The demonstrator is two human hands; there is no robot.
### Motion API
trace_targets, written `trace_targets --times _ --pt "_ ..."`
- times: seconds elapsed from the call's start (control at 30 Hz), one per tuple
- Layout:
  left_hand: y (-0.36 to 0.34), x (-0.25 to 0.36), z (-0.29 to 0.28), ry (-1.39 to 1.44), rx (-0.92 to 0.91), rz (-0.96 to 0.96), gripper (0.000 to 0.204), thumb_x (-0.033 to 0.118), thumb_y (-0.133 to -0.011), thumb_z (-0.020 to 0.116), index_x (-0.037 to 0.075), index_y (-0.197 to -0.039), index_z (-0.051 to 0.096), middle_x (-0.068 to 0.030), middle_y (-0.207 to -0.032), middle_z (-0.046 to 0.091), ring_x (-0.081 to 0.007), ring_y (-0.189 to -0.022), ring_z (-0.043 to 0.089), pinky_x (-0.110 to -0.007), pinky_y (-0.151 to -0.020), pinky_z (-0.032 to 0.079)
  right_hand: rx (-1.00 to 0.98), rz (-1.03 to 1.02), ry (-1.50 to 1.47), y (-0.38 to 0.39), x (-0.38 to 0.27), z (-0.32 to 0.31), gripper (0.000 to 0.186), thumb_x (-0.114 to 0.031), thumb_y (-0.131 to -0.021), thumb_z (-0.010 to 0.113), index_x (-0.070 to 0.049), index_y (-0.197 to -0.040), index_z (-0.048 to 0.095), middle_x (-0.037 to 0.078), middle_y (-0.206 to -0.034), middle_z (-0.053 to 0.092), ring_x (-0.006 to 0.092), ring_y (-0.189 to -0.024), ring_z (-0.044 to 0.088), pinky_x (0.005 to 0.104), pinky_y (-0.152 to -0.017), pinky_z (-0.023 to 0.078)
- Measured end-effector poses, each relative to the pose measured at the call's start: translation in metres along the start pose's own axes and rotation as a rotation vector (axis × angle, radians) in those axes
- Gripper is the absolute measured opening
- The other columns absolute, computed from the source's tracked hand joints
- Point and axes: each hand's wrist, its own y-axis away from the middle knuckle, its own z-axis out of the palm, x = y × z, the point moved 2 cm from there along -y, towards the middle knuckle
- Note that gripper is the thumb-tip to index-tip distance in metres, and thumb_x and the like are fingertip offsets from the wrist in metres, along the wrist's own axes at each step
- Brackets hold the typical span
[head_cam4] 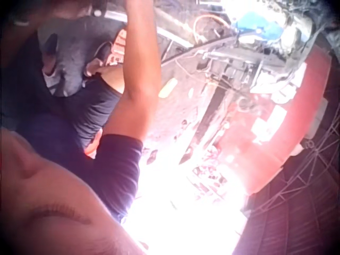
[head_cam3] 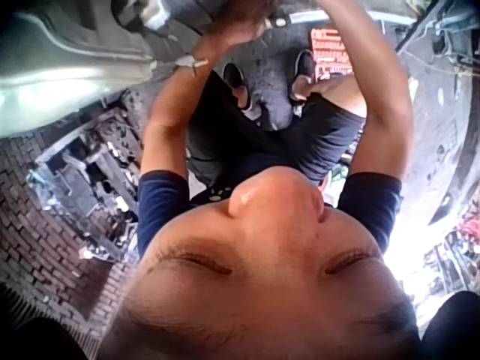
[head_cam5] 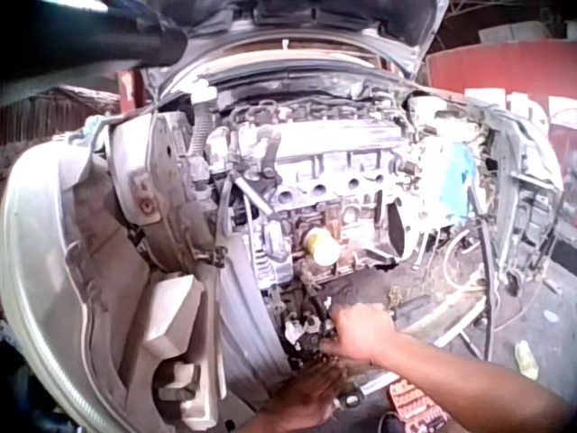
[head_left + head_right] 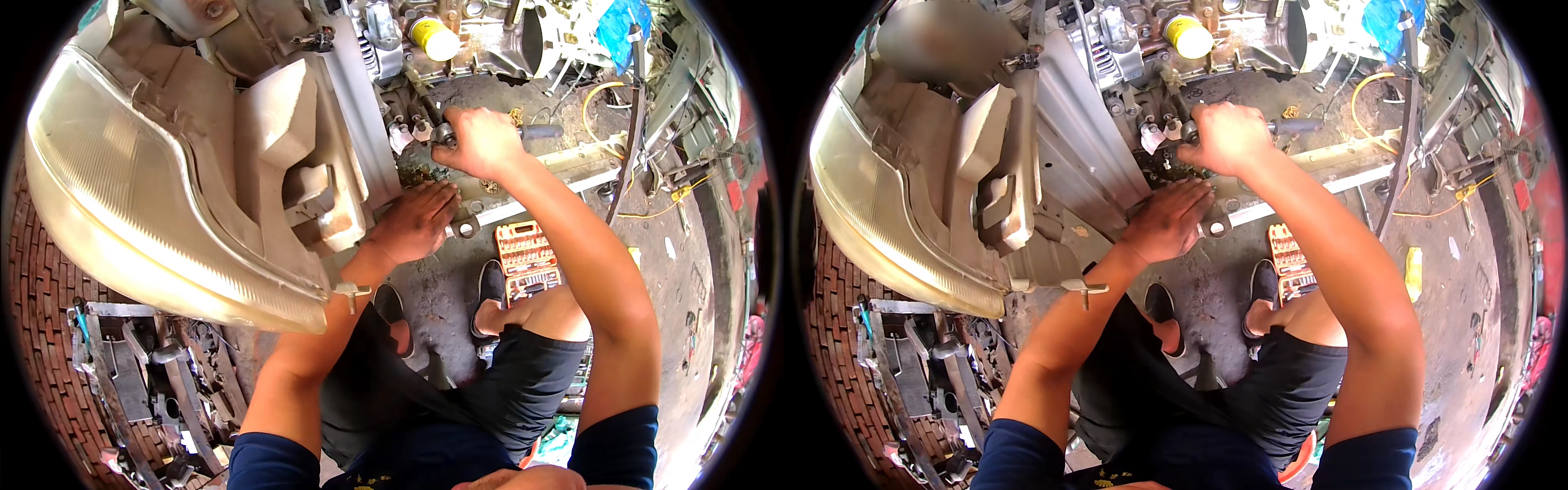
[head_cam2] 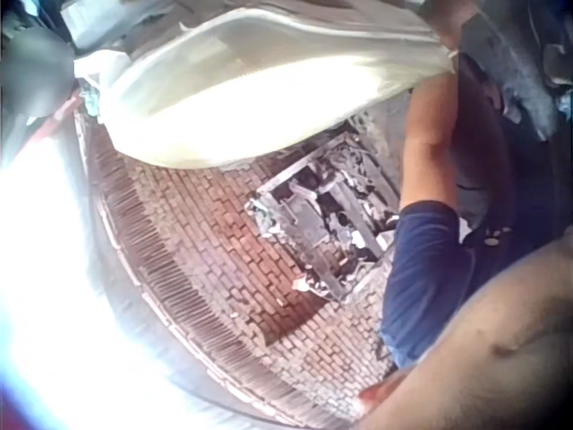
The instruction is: The person works on the front section of a vehicle, using a wrench to loosen bolts on a metal frame near the headlight. They remove a long metal bar and use a screwdriver to adjust components within the engine bay area.
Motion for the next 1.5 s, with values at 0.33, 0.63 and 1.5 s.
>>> trace_targets --times 0.33,0.63,1.5 --pt "0.002 0.002 0.004 -0.072 -0.021 -0.035 0.052 0.014 -0.075 0.071 -0.004 -0.123 0.067 -0.0186 -0.130 0.065 -0.0355 -0.126 0.061 -0.046 -0.110 0.049 -0.054 -0.146 0.420 -0.012 -0.020 -0.011 0.026 -0.028 -0.080 0.075 -0.009 -0.098 0.077 0.014 -0.098 0.079 0.0295 -0.094 0.078 0.0445 -0.088 0.055" --pt "0.000 0.003 0.005 -0.073 0.024 -0.032 0.042 0.014 -0.072 0.069 -0.003 -0.110 0.068 -0.0159 -0.112 0.065 -0.0334 -0.112 0.063 -0.044 -0.101 0.054 -0.048 -0.059 0.349 -0.015 -0.021 -0.005 0.026 -0.023 -0.083 0.071 -0.007 -0.101 0.079 0.014 -0.101 0.080 0.0295 -0.094 0.079 0.0475 -0.082 0.061" --pt "0.002 -0.001 0.008 -0.120 0.048 -0.047 0.039 0.019 -0.071 0.068 -0.002 -0.103 0.070 -0.0144 -0.105 0.064 -0.0323 -0.104 0.062 -0.044 -0.097 0.053 -0.124 -0.070 0.270 -0.025 -0.024 -0.028 0.037 -0.036 -0.077 0.077 -0.004 -0.096 0.079 0.018 -0.093 0.079 0.0361 -0.087 0.078 0.0489 -0.081 0.061"
